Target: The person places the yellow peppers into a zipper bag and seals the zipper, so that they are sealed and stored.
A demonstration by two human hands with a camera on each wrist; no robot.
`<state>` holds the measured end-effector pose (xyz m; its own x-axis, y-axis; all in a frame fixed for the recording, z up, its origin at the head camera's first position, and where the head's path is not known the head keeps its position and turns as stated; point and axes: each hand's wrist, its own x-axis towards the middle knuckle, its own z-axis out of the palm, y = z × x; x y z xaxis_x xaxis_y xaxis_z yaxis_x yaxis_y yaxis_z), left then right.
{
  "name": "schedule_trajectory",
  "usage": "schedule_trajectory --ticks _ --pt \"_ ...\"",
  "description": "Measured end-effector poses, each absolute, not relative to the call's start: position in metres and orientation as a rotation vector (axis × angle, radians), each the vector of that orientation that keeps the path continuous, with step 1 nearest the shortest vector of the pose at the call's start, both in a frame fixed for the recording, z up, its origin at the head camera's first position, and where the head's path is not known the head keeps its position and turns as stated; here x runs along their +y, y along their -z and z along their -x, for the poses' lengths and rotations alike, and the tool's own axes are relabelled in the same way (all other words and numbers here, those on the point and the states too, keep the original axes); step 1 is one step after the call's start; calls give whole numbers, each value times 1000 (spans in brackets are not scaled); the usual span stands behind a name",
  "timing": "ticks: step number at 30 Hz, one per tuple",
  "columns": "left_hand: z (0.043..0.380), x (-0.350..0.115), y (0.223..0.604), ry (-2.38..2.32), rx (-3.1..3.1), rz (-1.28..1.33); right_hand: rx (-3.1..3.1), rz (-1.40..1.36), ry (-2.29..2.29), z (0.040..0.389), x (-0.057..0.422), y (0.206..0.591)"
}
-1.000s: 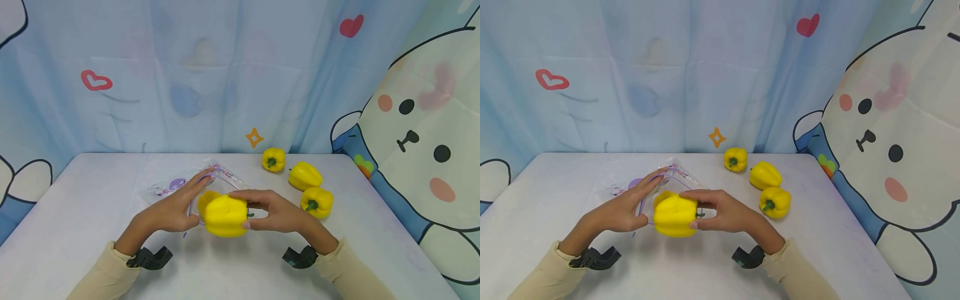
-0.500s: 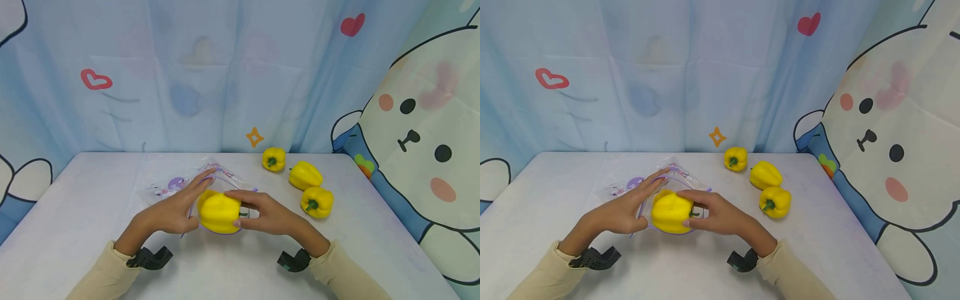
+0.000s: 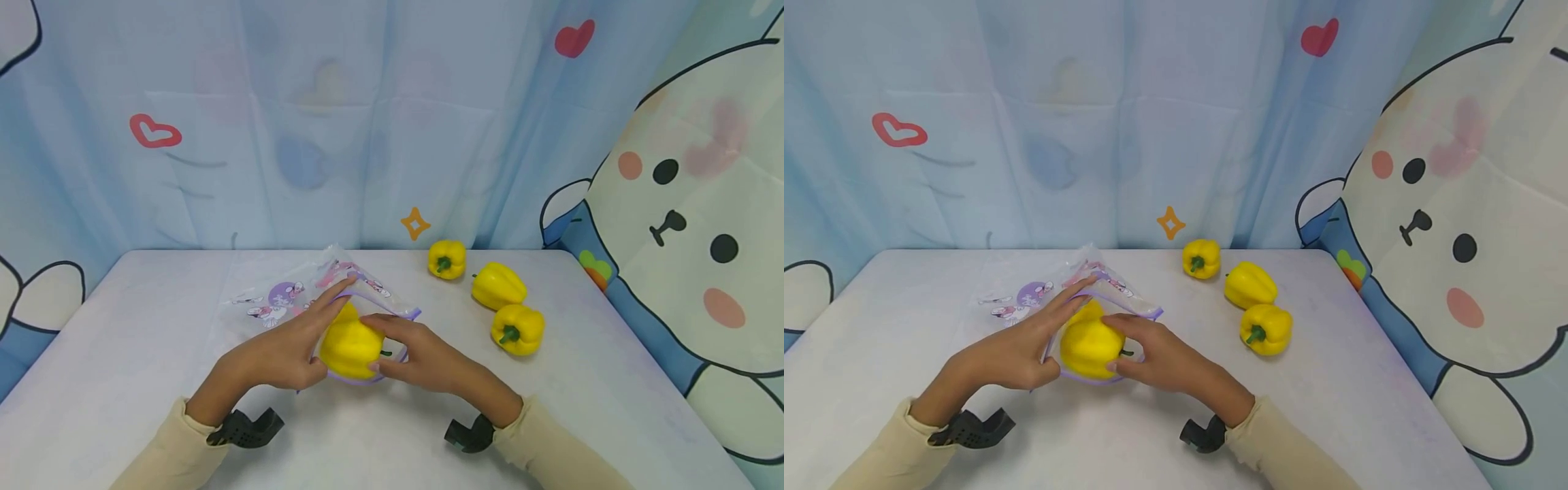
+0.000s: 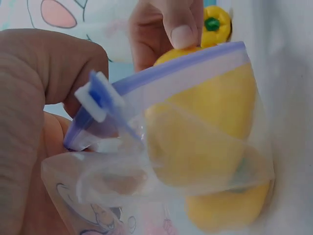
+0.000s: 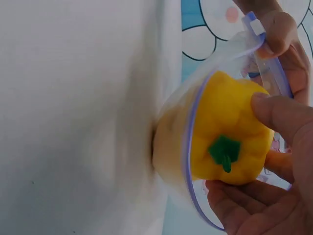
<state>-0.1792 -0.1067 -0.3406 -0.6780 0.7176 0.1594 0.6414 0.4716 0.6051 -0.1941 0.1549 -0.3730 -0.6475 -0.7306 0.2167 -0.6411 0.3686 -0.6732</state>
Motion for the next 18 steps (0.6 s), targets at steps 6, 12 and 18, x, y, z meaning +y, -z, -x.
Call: schedule_trajectory --ticks 6,12,18 --pt "179 -107 340 -963 2627 -1204 2684 1173 1134 193 152 377" --pt "179 -105 342 -970 2637 -1181 2859 1056 1138 192 150 376" --pt "178 -103 343 -969 2661 -1186 2924 988 1141 191 150 372"
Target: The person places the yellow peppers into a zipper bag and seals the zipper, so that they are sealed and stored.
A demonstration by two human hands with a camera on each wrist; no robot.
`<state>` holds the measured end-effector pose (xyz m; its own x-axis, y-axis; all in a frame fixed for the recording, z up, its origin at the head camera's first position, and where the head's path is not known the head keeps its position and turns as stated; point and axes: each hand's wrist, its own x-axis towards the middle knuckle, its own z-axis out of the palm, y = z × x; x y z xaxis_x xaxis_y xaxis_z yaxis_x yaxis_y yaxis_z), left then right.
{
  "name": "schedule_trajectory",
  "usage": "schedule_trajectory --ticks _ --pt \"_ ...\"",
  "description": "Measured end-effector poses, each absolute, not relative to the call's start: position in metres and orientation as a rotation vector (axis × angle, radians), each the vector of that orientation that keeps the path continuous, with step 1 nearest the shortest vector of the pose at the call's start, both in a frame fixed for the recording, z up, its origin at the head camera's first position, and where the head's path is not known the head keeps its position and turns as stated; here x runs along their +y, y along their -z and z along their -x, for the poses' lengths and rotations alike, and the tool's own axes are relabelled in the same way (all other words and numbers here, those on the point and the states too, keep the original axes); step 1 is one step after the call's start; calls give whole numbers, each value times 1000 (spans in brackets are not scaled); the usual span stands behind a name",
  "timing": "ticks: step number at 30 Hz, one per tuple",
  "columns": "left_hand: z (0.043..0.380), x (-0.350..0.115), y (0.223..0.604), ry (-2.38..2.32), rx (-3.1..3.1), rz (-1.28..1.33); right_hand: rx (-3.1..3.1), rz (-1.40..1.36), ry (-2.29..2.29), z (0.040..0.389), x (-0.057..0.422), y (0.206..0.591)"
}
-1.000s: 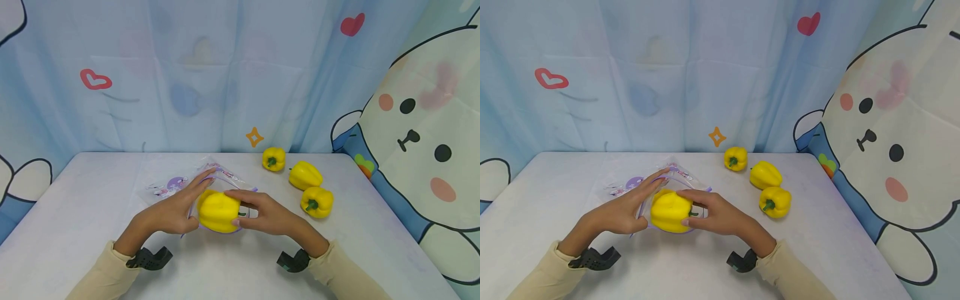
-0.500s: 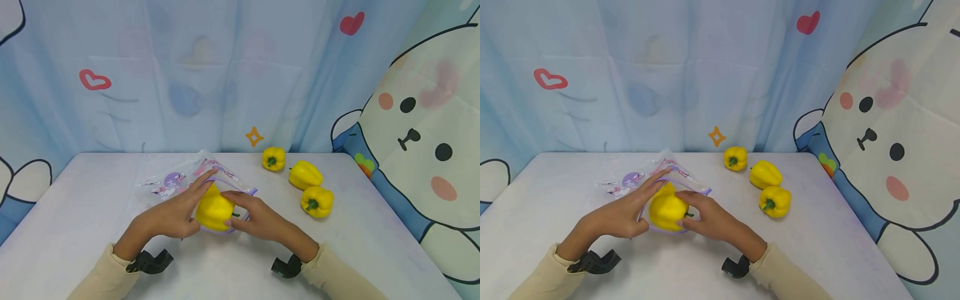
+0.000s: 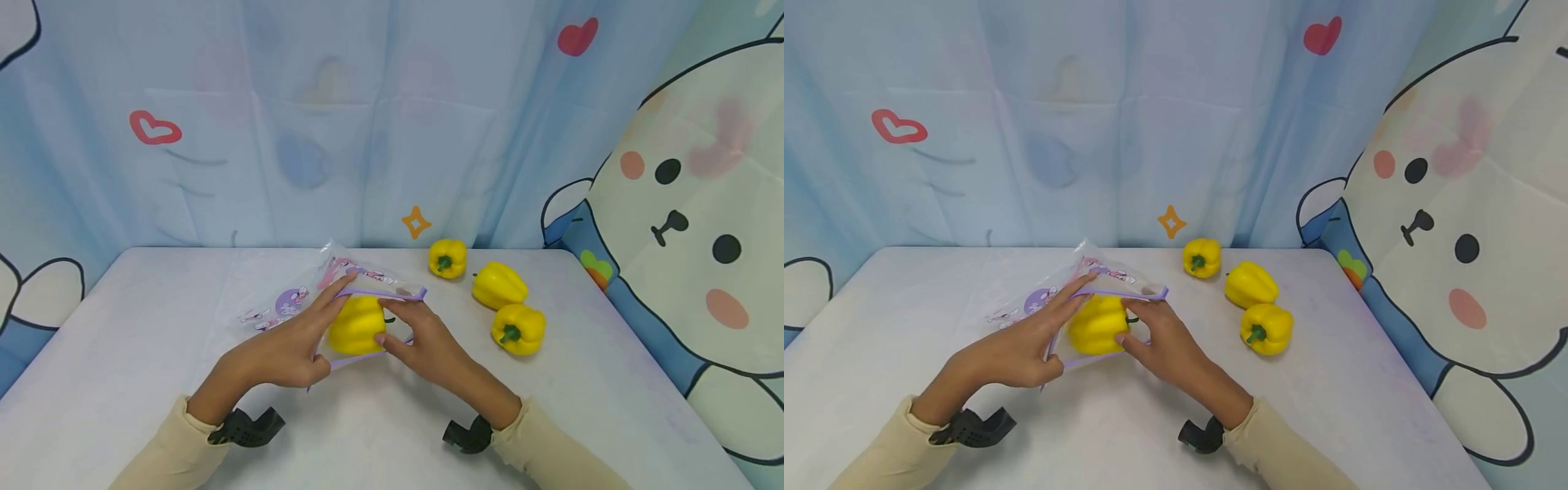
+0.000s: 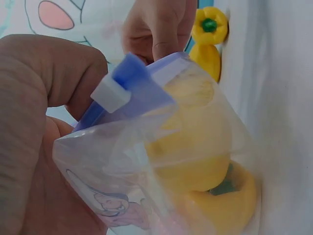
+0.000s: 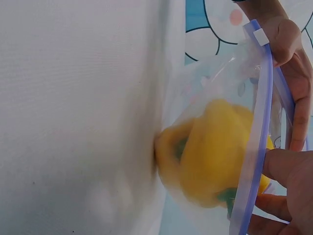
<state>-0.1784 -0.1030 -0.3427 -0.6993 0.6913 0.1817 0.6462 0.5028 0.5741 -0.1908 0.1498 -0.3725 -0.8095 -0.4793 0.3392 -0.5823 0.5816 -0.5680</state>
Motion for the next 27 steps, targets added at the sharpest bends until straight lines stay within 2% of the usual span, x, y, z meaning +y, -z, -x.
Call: schedule_trajectory --ticks 13,27 --pt "176 -107 334 -992 2668 -1209 -2682 -983 -1046 186 152 365" --pt "178 -116 329 -1082 2684 -1211 -2610 -1287 -1159 182 164 345"
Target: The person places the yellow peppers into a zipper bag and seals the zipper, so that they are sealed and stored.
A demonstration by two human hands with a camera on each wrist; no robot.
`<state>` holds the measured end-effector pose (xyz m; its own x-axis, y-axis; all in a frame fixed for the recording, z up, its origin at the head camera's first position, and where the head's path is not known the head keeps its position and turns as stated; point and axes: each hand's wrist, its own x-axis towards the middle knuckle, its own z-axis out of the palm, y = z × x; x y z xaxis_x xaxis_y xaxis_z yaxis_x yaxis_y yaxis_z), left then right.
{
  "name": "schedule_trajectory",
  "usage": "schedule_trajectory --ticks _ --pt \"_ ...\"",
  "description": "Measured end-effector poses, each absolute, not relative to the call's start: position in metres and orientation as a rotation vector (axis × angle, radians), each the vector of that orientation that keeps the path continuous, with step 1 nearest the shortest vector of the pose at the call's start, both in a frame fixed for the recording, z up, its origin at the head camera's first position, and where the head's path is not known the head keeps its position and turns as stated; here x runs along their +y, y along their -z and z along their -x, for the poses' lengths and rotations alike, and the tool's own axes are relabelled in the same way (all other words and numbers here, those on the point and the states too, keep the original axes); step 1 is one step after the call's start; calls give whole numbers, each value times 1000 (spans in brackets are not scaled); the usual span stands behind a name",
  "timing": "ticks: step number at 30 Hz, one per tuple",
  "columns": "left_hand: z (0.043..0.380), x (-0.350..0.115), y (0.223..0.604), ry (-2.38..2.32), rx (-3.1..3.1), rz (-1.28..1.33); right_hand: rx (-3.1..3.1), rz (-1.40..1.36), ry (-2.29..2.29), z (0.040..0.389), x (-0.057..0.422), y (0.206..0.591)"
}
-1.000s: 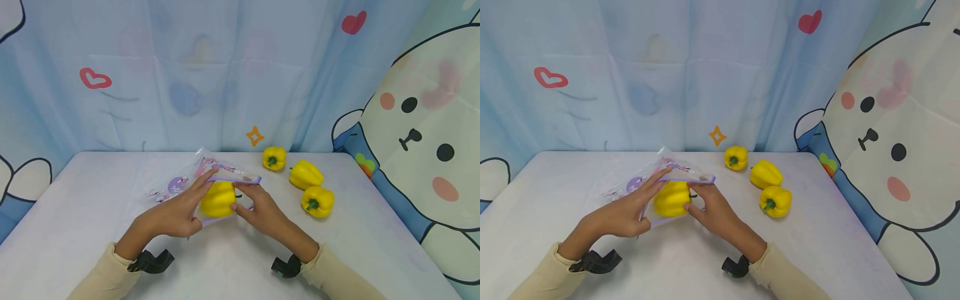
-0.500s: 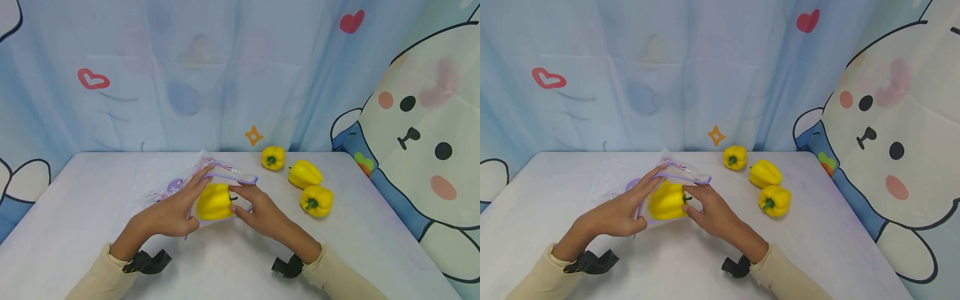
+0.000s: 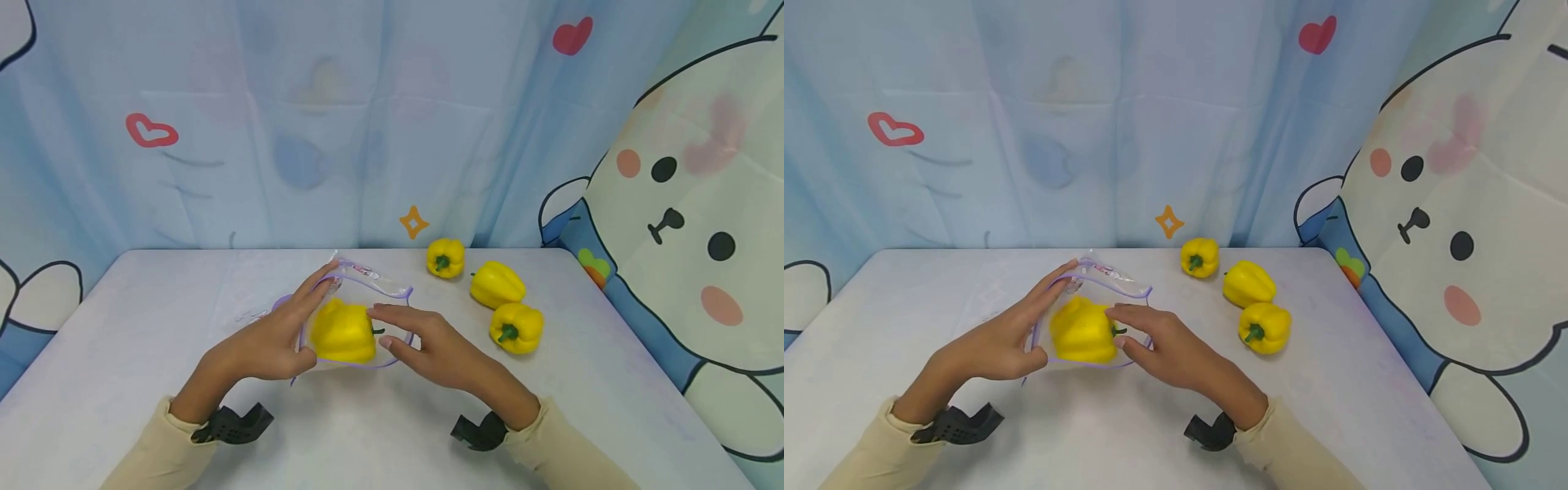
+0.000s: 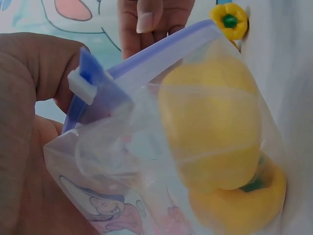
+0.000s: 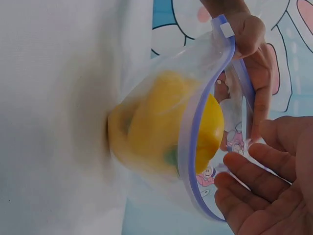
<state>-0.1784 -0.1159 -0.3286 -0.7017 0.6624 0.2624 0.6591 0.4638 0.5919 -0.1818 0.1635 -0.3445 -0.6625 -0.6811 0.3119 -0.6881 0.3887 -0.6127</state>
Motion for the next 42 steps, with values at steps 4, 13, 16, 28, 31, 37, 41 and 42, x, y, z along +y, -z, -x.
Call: schedule_trajectory --ticks 4,13,16,28,31,37,41,42 --pt "179 -117 330 -1084 2688 -1186 -2553 -1317 -1230 183 165 343" --pt "179 -117 331 -1071 2690 -1173 -2396 -1282 -1356 185 175 333" --pt "178 -117 332 -1075 2682 -1173 -2358 -1245 -1357 186 180 326" --pt "181 -115 332 -1074 2690 -1222 -2285 -1156 -1362 192 190 321" --pt "181 -115 332 -1073 2693 -1207 -2284 -1142 -1359 192 192 322" --pt "181 -115 333 -1065 2680 -1225 -2360 -1050 -1335 194 200 326" --pt "180 -114 335 -1060 2654 -1233 -2440 -984 -1290 194 211 330" --pt "180 -113 335 -1055 2646 -1231 -2457 -968 -1274 194 214 332"
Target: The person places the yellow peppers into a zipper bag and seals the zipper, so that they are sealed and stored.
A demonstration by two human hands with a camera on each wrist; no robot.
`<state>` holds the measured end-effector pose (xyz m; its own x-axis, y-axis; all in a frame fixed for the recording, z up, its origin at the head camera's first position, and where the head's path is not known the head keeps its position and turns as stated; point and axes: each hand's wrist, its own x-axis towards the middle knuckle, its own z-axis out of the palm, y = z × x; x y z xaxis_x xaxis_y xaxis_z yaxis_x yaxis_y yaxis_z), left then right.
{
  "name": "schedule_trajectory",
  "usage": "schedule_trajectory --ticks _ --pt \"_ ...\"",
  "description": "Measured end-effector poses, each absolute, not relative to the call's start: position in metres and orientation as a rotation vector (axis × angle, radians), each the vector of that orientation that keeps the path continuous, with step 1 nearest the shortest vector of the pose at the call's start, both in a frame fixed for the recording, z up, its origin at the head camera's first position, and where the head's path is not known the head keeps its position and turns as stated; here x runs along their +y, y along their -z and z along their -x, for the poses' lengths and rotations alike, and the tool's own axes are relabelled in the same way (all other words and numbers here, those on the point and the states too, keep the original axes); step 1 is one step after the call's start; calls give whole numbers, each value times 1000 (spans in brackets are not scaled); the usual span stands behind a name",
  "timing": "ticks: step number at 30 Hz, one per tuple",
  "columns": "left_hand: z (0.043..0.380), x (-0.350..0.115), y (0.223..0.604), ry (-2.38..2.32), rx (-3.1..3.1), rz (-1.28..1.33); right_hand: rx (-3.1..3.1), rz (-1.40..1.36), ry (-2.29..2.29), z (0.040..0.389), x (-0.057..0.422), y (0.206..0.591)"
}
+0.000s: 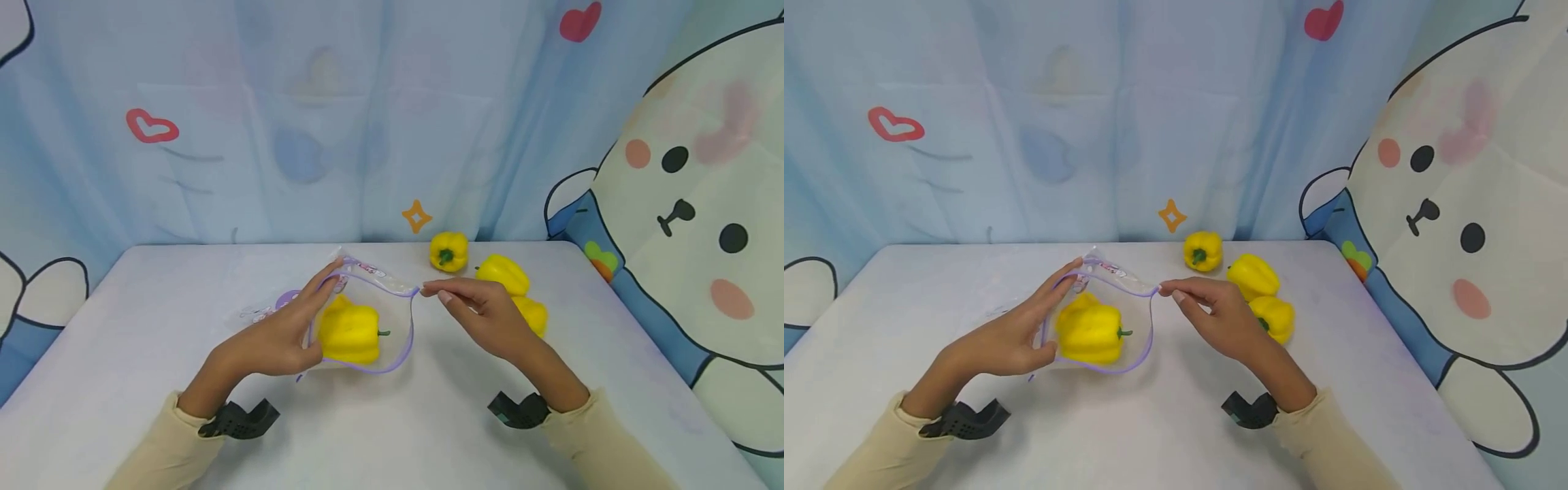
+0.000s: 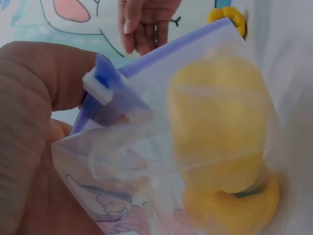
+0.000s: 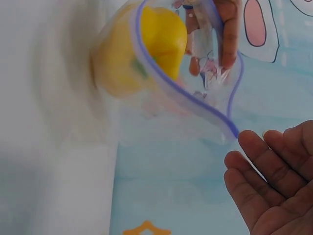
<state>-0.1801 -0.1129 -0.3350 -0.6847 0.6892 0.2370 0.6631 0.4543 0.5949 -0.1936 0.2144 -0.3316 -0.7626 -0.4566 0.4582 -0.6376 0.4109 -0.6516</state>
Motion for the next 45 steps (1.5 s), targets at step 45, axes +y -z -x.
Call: schedule_trajectory --ticks 45 --pt "185 -122 337 -1062 2643 -1253 -2681 -380 -951 206 359 378"
